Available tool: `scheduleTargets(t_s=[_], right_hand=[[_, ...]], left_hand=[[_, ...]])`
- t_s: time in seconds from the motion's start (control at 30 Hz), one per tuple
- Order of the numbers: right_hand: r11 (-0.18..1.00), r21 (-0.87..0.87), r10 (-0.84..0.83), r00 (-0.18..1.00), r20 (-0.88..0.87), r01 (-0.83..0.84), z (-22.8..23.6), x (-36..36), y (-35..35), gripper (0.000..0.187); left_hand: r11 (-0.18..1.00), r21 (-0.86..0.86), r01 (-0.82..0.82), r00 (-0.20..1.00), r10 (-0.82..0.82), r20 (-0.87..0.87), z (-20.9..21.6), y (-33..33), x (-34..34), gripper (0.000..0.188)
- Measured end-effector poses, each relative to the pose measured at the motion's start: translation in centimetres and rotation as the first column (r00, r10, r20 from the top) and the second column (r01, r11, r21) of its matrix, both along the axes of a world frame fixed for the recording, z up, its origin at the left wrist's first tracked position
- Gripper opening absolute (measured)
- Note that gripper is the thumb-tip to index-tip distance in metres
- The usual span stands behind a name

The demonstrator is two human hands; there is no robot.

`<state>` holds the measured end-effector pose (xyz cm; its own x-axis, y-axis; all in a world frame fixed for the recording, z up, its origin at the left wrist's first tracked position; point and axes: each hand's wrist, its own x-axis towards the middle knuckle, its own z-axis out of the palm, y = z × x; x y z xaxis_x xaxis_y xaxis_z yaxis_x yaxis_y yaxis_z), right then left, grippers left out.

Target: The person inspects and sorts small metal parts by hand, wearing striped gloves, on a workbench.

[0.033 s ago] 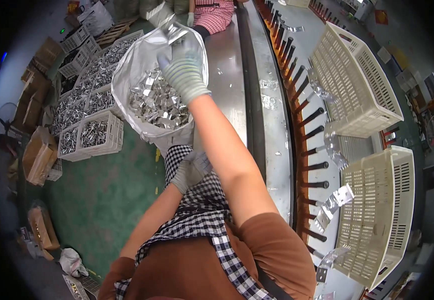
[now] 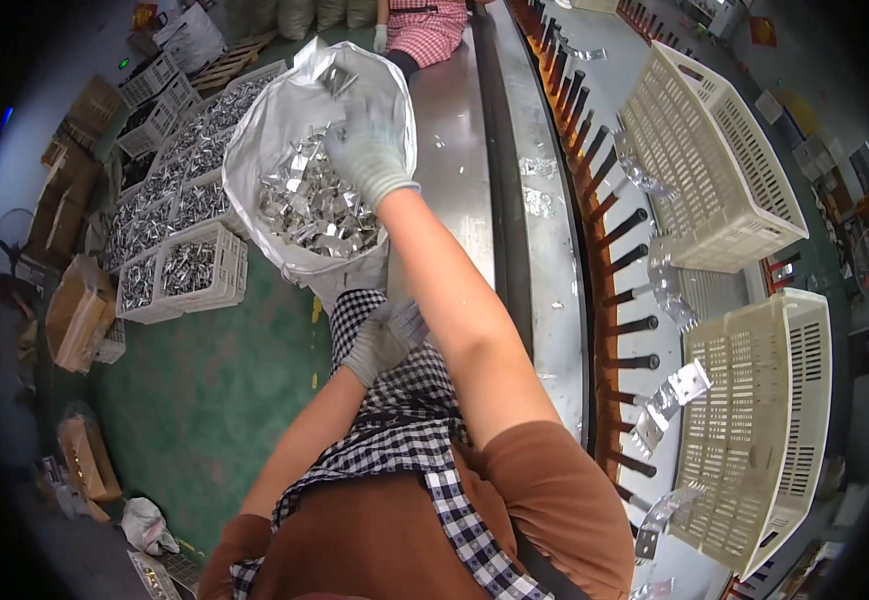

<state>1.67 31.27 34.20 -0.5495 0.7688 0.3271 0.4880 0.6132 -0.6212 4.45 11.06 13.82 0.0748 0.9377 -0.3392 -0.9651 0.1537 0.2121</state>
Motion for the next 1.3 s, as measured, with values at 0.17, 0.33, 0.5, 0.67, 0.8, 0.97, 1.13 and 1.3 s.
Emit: scheduleTargets(t_s=[0.17,0.33,0.5,0.67,0.8,0.97,1.13,1.3], right_hand=[[0.94,-0.34,0.004,0.999,0.038,0.009,-9.6,4.0,-3.7,0.052],[0.808,-0.588,-0.235,0.934,-0.27,0.033,-15.8,9.2,-6.8,0.052],[0.808,-0.506,-0.573,0.603,-0.555,0.302,-12.5,16.2,-6.0,0.055],[0.71,-0.101,-0.611,0.538,-0.581,0.697,-8.9,21.2,-4.8,0.062],[0.762,-0.122,-0.531,0.505,-0.68,0.636,-7.3,21.5,-1.4,0.061],[0.601,-0.136,-0.704,0.442,-0.556,0.787,-4.5,21.2,5.1,0.069],[0.685,0.086,-0.477,0.534,-0.698,0.724,-4.8,19.5,5.5,0.063],[0.718,-0.176,-0.665,0.59,-0.457,0.673,-4.8,18.2,10.8,0.073]], left_hand=[[0.983,-0.184,-0.006,0.998,-0.007,-0.067,2.1,0.8,0.1,0.043],[0.998,-0.045,0.039,0.999,-0.04,-0.034,1.2,0.6,-0.5,0.039],[0.998,-0.06,0.015,1.0,-0.014,0.016,0.8,0.4,-0.8,0.044],[0.995,-0.097,-0.005,0.998,0.011,0.067,0.8,0.6,-0.4,0.043],[0.994,-0.106,-0.012,0.999,0.016,0.039,0.8,0.4,-0.5,0.043],[0.994,-0.113,0.007,0.999,-0.003,0.041,1.2,0.4,-0.5,0.042],[0.988,-0.154,-0.023,0.999,0.031,0.045,1.5,0.6,-0.6,0.042],[0.983,-0.185,-0.007,0.999,0.015,0.037,1.9,0.3,-0.4,0.041]])
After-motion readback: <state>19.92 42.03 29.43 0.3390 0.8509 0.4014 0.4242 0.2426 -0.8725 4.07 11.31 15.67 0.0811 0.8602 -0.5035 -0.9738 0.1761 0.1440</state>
